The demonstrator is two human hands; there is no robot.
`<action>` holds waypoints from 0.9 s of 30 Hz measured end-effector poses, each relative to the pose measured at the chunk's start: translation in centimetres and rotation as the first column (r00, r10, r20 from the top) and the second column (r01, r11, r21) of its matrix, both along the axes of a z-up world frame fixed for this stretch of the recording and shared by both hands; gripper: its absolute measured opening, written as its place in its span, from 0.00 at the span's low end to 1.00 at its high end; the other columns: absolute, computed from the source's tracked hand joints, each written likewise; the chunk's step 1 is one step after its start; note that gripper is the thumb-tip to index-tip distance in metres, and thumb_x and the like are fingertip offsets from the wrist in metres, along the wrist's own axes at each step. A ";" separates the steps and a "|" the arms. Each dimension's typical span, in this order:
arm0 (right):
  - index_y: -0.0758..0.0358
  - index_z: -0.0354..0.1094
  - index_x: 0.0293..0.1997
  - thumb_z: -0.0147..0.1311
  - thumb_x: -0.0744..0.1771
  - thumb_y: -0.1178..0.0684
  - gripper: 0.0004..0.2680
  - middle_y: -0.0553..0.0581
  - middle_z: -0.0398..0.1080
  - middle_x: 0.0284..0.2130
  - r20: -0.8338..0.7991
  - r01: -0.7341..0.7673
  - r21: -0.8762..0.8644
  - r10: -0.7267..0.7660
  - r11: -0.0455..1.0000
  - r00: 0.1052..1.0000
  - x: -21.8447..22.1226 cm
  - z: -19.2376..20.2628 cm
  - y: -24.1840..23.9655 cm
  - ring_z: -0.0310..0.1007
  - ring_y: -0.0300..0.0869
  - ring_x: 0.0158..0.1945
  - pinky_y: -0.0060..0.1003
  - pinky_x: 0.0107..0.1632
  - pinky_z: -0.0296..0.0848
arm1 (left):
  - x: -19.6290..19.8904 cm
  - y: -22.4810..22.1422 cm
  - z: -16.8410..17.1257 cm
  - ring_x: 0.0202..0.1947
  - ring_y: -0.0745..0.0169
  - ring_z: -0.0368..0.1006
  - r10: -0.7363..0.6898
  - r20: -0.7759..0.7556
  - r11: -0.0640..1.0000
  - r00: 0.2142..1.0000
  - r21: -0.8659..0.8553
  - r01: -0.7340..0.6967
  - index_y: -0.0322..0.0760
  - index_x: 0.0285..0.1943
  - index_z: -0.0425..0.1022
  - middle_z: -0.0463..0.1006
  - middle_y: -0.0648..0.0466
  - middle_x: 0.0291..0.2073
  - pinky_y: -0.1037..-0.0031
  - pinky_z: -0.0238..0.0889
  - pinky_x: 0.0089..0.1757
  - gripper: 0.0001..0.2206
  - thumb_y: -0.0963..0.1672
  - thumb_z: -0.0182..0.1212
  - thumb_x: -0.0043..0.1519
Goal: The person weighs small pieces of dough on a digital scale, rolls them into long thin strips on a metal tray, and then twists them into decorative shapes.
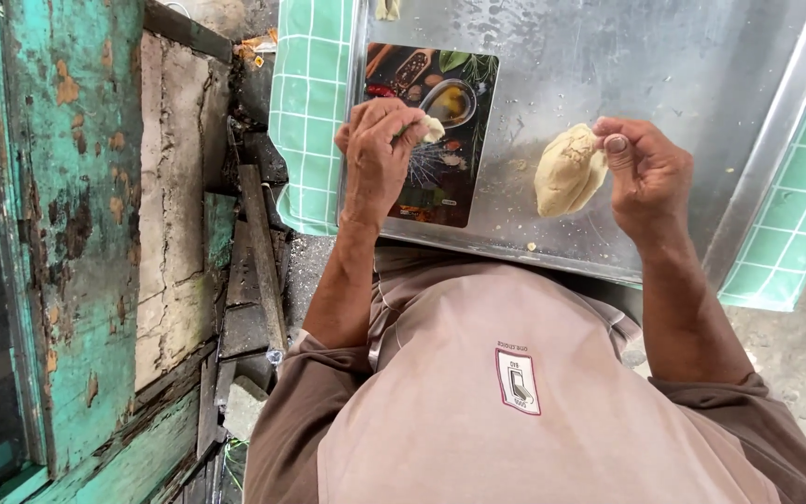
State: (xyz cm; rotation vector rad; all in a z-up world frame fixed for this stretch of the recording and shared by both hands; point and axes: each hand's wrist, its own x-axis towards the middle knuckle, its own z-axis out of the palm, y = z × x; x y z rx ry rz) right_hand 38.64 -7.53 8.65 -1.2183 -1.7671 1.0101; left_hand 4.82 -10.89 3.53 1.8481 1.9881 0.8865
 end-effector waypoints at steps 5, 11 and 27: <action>0.74 0.72 0.56 0.49 0.77 0.57 0.08 0.64 0.75 0.49 -0.010 -0.002 -0.040 0.002 0.999 1.000 -0.2 -0.1 -0.2 0.76 0.48 0.48 0.37 0.54 0.78 | -1.0 0.0 -3.0 0.58 0.57 0.64 -0.005 -0.090 1.000 0.996 0.008 0.005 0.59 0.55 0.82 0.79 0.66 0.56 0.63 0.50 0.50 0.11 0.51 0.68 0.65; 0.74 0.71 0.57 0.49 0.77 0.57 0.08 0.63 0.74 0.45 -0.033 0.039 -0.061 -0.041 0.997 0.999 -0.5 -0.3 -0.3 0.75 0.46 0.46 0.38 0.54 0.78 | -2.1 -0.5 -0.8 0.69 0.49 0.60 0.125 -0.094 0.992 0.988 0.041 -0.122 0.60 0.66 0.79 0.67 0.66 0.68 0.48 0.50 0.52 0.12 0.50 0.58 0.75; 0.78 0.71 0.57 0.49 0.77 0.61 0.08 0.65 0.75 0.43 -0.039 0.069 -0.034 -0.070 0.997 0.997 -0.6 -1.2 -0.9 0.76 0.47 0.47 0.40 0.55 0.80 | -1.6 0.7 0.0 0.69 0.48 0.62 -0.031 -0.112 0.996 0.993 0.077 0.039 0.53 0.65 0.79 0.67 0.56 0.68 0.42 0.59 0.56 0.13 0.49 0.62 0.72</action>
